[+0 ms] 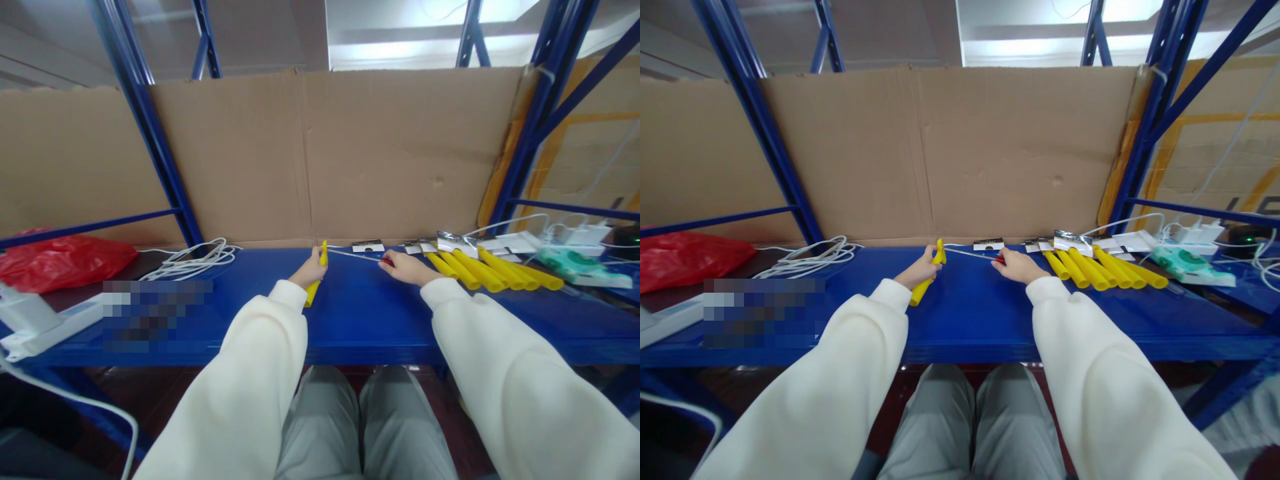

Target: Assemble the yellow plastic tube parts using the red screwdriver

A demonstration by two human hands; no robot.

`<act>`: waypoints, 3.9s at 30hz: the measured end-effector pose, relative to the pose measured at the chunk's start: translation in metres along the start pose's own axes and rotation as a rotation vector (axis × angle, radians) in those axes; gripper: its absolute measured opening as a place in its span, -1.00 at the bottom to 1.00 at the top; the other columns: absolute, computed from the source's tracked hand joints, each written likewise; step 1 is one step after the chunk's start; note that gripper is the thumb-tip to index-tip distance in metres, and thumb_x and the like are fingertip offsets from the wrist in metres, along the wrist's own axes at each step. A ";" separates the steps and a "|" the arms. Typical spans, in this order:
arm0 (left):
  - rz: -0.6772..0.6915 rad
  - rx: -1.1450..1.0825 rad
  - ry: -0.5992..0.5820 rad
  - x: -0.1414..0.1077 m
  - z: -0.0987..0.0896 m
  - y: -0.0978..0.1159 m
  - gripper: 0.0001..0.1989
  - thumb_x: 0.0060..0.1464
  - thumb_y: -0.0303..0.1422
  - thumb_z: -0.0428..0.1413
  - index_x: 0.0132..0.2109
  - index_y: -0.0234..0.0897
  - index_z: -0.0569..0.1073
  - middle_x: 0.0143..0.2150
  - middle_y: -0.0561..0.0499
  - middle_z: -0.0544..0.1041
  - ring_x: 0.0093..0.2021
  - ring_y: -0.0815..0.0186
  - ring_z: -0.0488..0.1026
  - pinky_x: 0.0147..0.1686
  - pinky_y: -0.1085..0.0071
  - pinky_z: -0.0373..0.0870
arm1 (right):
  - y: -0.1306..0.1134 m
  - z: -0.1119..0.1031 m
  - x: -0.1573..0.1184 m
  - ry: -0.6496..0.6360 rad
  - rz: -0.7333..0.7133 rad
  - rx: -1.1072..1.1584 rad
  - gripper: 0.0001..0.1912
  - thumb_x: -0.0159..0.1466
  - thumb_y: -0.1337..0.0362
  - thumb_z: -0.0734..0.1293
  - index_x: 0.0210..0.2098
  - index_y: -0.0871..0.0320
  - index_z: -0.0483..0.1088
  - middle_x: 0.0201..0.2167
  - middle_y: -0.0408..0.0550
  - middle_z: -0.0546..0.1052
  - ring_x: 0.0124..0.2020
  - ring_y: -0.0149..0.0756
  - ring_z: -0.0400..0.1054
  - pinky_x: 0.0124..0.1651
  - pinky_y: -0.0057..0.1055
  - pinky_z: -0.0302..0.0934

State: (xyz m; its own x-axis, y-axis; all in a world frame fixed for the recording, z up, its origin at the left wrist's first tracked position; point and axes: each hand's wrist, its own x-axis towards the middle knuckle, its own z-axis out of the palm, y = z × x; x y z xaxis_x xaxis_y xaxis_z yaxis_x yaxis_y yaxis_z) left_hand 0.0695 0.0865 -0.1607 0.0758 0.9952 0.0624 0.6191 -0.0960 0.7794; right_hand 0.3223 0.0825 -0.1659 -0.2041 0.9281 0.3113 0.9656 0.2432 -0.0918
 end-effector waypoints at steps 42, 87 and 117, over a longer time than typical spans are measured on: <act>0.047 0.063 -0.028 -0.002 -0.001 -0.001 -0.41 0.18 -0.55 -0.02 0.33 -0.31 0.06 -0.41 0.04 0.40 -0.57 0.41 0.30 -0.51 0.55 0.32 | 0.008 0.003 0.005 0.047 0.019 -0.040 -0.78 0.35 0.12 0.27 -0.22 0.15 0.42 -0.28 0.07 0.59 -0.23 -0.16 0.47 -0.24 -0.39 0.20; 0.043 0.063 -0.035 -0.004 -0.002 0.001 -0.38 0.19 -0.54 -0.02 0.36 -0.30 0.04 -0.44 0.06 0.38 -0.58 0.42 0.28 -0.55 0.58 0.26 | 0.001 -0.002 0.000 -0.017 0.031 0.015 -0.81 0.26 0.21 0.37 -0.18 0.14 0.38 -0.32 0.03 0.59 -0.31 -0.17 0.47 -0.30 -0.40 0.19; 0.077 0.055 -0.109 0.002 -0.001 -0.007 -0.43 0.20 -0.53 -0.05 0.33 -0.30 0.06 -0.46 0.06 0.39 -0.60 0.42 0.25 -0.59 0.58 0.21 | 0.010 0.010 0.009 -0.043 0.037 0.040 -0.76 0.37 0.16 0.24 -0.27 0.19 0.45 -0.23 0.15 0.59 -0.20 -0.15 0.48 -0.22 -0.38 0.21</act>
State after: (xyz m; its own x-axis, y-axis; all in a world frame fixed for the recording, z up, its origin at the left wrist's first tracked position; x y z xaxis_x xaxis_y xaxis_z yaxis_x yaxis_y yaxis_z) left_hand 0.0646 0.0890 -0.1655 0.2071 0.9770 0.0504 0.6500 -0.1759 0.7393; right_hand 0.3284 0.0956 -0.1731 -0.1755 0.9477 0.2665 0.9656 0.2185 -0.1410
